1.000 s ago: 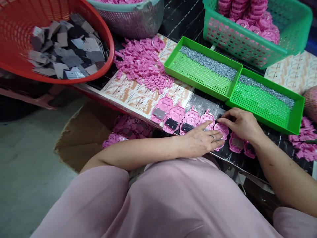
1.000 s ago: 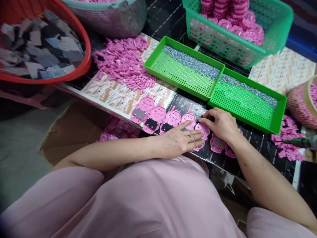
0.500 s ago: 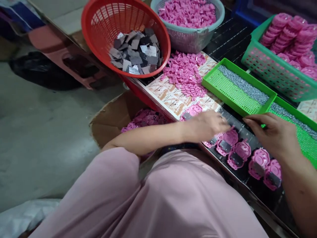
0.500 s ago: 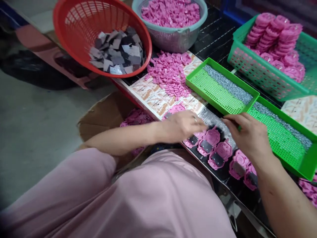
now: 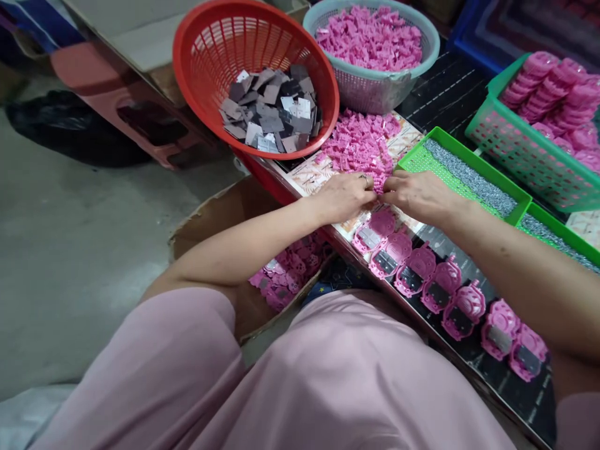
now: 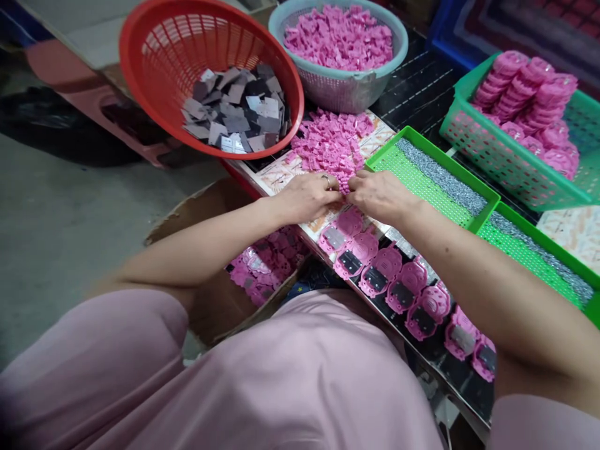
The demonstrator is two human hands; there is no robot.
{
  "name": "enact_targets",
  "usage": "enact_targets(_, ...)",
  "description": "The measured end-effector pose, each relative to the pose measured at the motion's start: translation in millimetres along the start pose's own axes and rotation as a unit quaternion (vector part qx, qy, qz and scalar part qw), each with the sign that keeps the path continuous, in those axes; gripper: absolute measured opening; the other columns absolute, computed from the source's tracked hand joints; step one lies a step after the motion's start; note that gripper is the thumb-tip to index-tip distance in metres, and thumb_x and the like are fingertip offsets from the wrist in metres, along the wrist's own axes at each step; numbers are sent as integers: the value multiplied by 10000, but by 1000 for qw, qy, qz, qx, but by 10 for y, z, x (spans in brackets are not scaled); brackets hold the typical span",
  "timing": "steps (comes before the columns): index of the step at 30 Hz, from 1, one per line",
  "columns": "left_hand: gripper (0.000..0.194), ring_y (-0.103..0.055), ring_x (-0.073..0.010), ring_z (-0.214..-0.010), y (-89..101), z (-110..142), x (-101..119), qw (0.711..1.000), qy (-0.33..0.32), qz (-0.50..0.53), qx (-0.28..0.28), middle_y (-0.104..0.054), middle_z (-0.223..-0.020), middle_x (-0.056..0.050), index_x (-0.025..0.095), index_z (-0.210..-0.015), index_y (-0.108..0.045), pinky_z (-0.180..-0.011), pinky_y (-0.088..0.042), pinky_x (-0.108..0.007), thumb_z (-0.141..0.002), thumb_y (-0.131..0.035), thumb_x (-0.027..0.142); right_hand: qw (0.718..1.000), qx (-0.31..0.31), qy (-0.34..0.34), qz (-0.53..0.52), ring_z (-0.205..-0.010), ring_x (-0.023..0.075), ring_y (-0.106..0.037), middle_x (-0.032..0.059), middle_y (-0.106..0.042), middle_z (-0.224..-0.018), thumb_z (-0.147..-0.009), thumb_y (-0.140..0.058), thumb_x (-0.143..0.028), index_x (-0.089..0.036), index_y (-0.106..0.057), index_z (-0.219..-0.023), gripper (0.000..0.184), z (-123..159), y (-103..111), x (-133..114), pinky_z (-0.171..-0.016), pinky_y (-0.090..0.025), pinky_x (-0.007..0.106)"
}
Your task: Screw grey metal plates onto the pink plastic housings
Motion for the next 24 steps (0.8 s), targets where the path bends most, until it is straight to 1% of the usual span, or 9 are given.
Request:
enact_targets(5, 176, -598, -211, -906, -9, -13, -29, 1000, 5, 9, 13, -650, -930, -80, 149, -931, -691, -703, -424, -304, -913, -562, 267, 998, -45, 30, 28, -913, 199, -539, 87, -644, -936, -923, -484, -134, -159, -681, -885, 203, -79, 47, -44, -534, -219, 279)
enact_targets(8, 160, -611, -210, -878, -41, -38, -15, 1000, 4, 15, 12, -653, -942, -87, 137, -953, -679, -679, -429, -304, -904, -555, 225, 999, -26, 34, 1, -901, 185, -550, 84, -649, -950, -918, -485, -135, -154, -675, -870, 197, -31, 92, -9, -555, -242, 277)
enact_targets(10, 166, -616, -209, -868, -60, -72, -4, 1000, 2, 17, 15, -655, -955, -92, 130, -973, -671, -662, -430, -300, -907, -542, 211, 1000, 7, 6, -26, -840, 170, -560, 78, -652, -925, -918, -488, -171, -156, -675, -885, 191, 68, 113, 90, -568, -259, 284)
enact_targets(12, 179, -619, -211, -870, -78, -121, 7, 1000, -4, 18, 19, -660, -951, -95, 125, -974, -668, -658, -435, -298, -917, -522, 213, 997, 35, -45, -50, -778, 156, -561, 66, -652, -905, -924, -480, -212, -167, -681, -915, 206, 202, 96, 227, -572, -266, 290)
enact_targets(14, 186, -621, -211, -872, -95, -173, 24, 1000, -14, 18, 19, -666, -924, -92, 120, -949, -669, -673, -444, -297, -920, -510, 213, 992, 38, -92, -72, -766, 154, -565, 56, -655, -910, -928, -472, -233, -186, -690, -950, 224, 319, 27, 330, -571, -269, 292)
enact_targets(16, 180, -626, -203, -863, -103, -209, 26, 999, -16, 24, 20, -672, -907, -82, 121, -928, -670, -695, -456, -293, -912, -511, 204, 988, 33, -119, -90, -786, 162, -575, 53, -660, -930, -929, -466, -241, -202, -697, -985, 241, 370, -50, 360, -570, -274, 294)
enact_targets(18, 171, -634, -196, -859, -86, -216, 1, 999, -3, 43, 30, -681, -904, -73, 121, -937, -668, -718, -469, -288, -902, -518, 195, 986, 34, -126, -104, -809, 172, -585, 53, -662, -958, -927, -461, -241, -216, -699, -1023, 258, 341, -97, 329, -573, -288, 299)
enact_targets(20, 178, -643, -186, -853, -38, -192, -53, 996, 21, 73, 54, -691, -909, -67, 123, -965, -667, -738, -480, -286, -903, -516, 194, 983, 40, -136, -119, -823, 182, -592, 55, -662, -987, -923, -457, -247, -227, -698, -1056, 277, 261, -106, 286, -570, -302, 305)
enact_targets(24, 214, -659, -178, -857, 75, -79, -199, 986, 72, 117, 96, -705, -922, -58, 140, -1014, -672, -790, -490, -303, -930, -487, 207, 970, 13, -199, -139, -854, 216, -604, 75, -670, -1002, -884, -493, -270, -218, -714, -1036, 273, 87, -126, 278, -579, -352, 305)
Point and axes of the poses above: each hand's wrist, its own z-axis away from the middle knuckle, its own y-axis out of the back of the hand, x = y × z, the point moved 8 cm from there along -z, towards the middle knuckle
